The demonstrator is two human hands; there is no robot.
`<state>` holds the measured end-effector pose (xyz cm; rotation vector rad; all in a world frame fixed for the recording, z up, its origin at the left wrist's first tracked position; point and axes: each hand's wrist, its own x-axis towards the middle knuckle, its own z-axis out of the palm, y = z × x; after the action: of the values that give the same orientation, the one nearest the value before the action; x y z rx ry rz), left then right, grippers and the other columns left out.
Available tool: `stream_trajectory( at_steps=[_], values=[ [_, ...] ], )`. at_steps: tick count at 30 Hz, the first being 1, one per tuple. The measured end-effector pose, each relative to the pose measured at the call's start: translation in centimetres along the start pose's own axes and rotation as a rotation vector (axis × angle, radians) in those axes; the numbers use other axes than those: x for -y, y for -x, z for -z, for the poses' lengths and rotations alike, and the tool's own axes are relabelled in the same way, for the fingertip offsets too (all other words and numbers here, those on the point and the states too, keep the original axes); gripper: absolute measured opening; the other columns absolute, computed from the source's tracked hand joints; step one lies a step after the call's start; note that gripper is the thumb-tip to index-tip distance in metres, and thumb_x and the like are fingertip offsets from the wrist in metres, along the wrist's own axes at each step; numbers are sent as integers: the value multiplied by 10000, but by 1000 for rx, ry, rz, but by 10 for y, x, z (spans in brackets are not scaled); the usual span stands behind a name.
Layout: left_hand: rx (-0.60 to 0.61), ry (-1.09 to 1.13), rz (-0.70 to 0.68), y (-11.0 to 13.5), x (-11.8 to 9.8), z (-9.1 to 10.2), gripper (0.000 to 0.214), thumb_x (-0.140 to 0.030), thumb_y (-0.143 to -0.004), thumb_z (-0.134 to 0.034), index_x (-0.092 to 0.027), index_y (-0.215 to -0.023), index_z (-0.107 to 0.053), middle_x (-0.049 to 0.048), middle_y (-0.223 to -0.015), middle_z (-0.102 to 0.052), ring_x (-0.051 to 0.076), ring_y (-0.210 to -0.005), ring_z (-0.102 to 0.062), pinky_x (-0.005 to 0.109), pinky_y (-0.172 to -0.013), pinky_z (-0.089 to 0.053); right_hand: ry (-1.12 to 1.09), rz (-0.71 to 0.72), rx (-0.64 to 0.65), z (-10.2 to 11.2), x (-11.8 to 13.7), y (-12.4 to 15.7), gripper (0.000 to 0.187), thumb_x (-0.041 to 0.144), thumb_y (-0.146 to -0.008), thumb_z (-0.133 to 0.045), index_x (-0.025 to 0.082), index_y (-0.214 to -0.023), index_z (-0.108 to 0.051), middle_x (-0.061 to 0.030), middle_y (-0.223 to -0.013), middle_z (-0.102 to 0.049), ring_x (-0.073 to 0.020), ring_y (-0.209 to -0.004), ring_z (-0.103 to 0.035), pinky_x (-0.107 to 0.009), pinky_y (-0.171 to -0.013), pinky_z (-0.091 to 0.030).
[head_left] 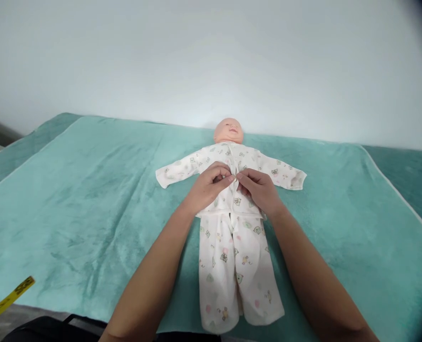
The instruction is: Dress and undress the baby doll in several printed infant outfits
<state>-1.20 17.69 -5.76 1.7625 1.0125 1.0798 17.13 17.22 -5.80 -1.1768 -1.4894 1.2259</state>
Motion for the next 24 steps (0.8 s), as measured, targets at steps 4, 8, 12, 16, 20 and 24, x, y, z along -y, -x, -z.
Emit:
stream_trajectory(
  at_steps=[4,8,12,16,20,24],
  values=[
    [8,4,-1,0,-1,-1,226,-359,-941,-584,-193,-792,-618,52,-1009,-579,157,-853,-540,300,-736,-434,16,26,15,2,-1,1,364,467,-899,-614,194,-659,-635,22,-555,-525,-95,-519,-434,-240,-492,-336],
    [-8,-36,-25,0,2,-3,196,-336,-946,-579,-196,-813,-614,46,-998,-579,159,-866,-548,304,-750,-432,-40,44,111,8,-6,-1,351,453,-929,-567,191,-706,-638,20,-581,-549,-95,-534,-475,-238,-520,-375],
    [-37,-89,-57,0,4,-6,182,-330,-956,-563,-202,-832,-600,48,-992,-582,166,-890,-555,310,-768,-436,-121,18,125,12,-9,-4,199,411,-875,-641,213,-871,-627,44,-593,-558,-102,-526,-502,-240,-524,-395],
    [-45,-118,-88,0,5,-7,171,-323,-964,-550,-204,-851,-599,53,-998,-585,170,-926,-566,318,-809,-446,-26,29,90,8,-5,-3,217,349,-786,-731,229,-906,-595,64,-639,-533,-87,-517,-467,-230,-499,-364],
    [-35,-138,-85,1,5,-6,183,-340,-965,-544,-203,-861,-605,64,-1029,-592,177,-964,-576,324,-845,-462,51,68,30,2,-2,0,205,351,-787,-709,231,-896,-584,47,-742,-537,-75,-544,-417,-228,-490,-323],
    [-38,-152,-64,2,6,-6,156,-337,-927,-601,-202,-852,-621,55,-1044,-600,166,-927,-578,298,-777,-464,151,106,-24,-2,-3,1,186,354,-802,-687,229,-895,-586,40,-771,-529,-73,-559,-394,-231,-512,-321]
  ],
)
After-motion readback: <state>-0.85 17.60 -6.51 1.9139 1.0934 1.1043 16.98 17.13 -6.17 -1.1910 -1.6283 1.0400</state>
